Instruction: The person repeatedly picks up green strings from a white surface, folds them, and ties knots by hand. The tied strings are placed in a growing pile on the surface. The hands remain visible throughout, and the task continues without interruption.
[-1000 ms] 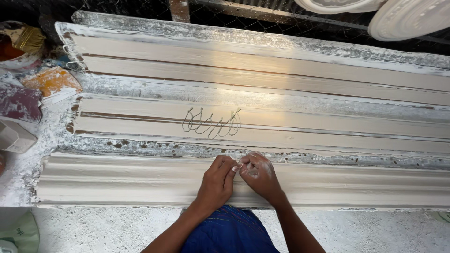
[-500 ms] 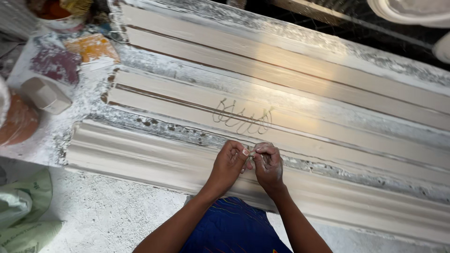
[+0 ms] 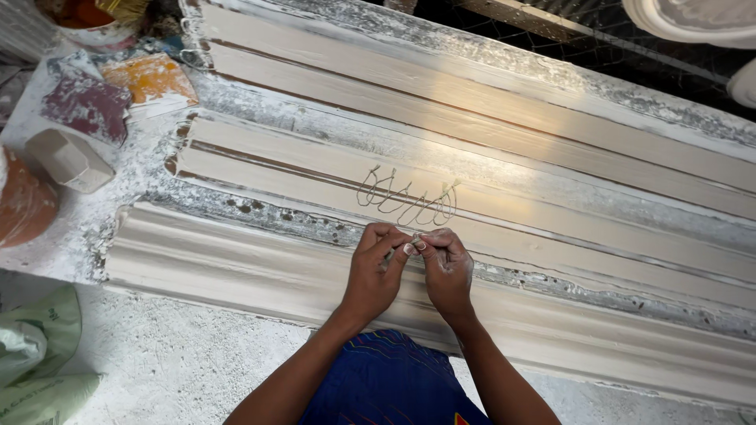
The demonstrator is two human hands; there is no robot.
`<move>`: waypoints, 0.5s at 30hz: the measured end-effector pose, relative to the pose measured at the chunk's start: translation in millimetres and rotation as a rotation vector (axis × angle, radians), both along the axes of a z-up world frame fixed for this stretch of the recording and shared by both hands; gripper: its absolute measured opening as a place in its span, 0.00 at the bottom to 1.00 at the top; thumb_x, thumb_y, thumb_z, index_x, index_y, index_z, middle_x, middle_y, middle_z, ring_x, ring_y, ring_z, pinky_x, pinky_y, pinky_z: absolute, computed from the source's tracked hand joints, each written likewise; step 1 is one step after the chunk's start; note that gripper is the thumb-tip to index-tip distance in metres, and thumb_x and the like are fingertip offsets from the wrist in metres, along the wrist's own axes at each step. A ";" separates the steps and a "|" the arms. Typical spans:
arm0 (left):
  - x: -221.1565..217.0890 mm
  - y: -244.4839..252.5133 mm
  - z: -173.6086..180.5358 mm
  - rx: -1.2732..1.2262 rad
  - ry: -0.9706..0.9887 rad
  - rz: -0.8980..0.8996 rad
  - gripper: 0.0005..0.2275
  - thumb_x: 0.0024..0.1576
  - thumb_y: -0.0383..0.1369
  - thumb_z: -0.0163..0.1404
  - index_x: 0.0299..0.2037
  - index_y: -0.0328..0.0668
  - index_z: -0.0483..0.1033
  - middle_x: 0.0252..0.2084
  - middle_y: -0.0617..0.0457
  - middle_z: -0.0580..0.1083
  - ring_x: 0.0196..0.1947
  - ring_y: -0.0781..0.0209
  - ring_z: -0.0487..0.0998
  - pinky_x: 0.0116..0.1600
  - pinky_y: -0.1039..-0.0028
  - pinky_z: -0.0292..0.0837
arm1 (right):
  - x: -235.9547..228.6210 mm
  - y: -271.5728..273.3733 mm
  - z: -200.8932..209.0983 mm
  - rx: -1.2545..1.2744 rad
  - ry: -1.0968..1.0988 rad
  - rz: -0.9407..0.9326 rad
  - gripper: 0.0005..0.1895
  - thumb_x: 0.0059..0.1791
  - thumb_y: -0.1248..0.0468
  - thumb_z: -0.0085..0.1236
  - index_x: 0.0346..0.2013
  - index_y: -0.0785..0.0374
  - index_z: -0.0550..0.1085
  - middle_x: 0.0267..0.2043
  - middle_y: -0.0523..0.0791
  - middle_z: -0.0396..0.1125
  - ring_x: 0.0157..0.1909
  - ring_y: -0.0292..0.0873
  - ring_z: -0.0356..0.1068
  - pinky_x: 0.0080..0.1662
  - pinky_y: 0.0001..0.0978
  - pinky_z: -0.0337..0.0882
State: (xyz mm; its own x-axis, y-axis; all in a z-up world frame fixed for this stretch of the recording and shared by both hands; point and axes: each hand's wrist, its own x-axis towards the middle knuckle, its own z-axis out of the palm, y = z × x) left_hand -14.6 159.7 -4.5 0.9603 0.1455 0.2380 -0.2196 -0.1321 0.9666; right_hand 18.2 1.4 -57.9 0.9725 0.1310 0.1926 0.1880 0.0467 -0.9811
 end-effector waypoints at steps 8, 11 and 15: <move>-3.1 -4.0 -11.5 -0.097 -0.032 -0.168 0.04 0.65 0.25 0.49 0.45 0.32 0.75 0.51 0.48 0.66 0.51 0.58 0.71 0.56 0.72 0.69 | -1.9 -3.1 15.6 0.065 0.140 0.107 0.05 0.57 0.67 0.54 0.46 0.65 0.70 0.46 0.45 0.67 0.50 0.35 0.67 0.54 0.27 0.69; -2.5 -10.0 -21.4 -0.262 0.071 -0.150 0.04 0.65 0.26 0.50 0.44 0.32 0.74 0.49 0.50 0.67 0.47 0.63 0.70 0.51 0.76 0.69 | -7.9 -1.5 23.4 0.015 0.081 0.080 0.06 0.57 0.67 0.55 0.48 0.66 0.71 0.48 0.45 0.66 0.52 0.36 0.67 0.56 0.27 0.68; 2.0 -16.4 -28.6 -0.445 0.135 -0.101 0.06 0.65 0.28 0.51 0.44 0.30 0.74 0.48 0.52 0.67 0.44 0.70 0.71 0.49 0.81 0.70 | -16.2 2.7 36.0 -0.222 0.008 0.006 0.10 0.54 0.68 0.54 0.50 0.65 0.74 0.50 0.47 0.69 0.53 0.37 0.70 0.54 0.28 0.70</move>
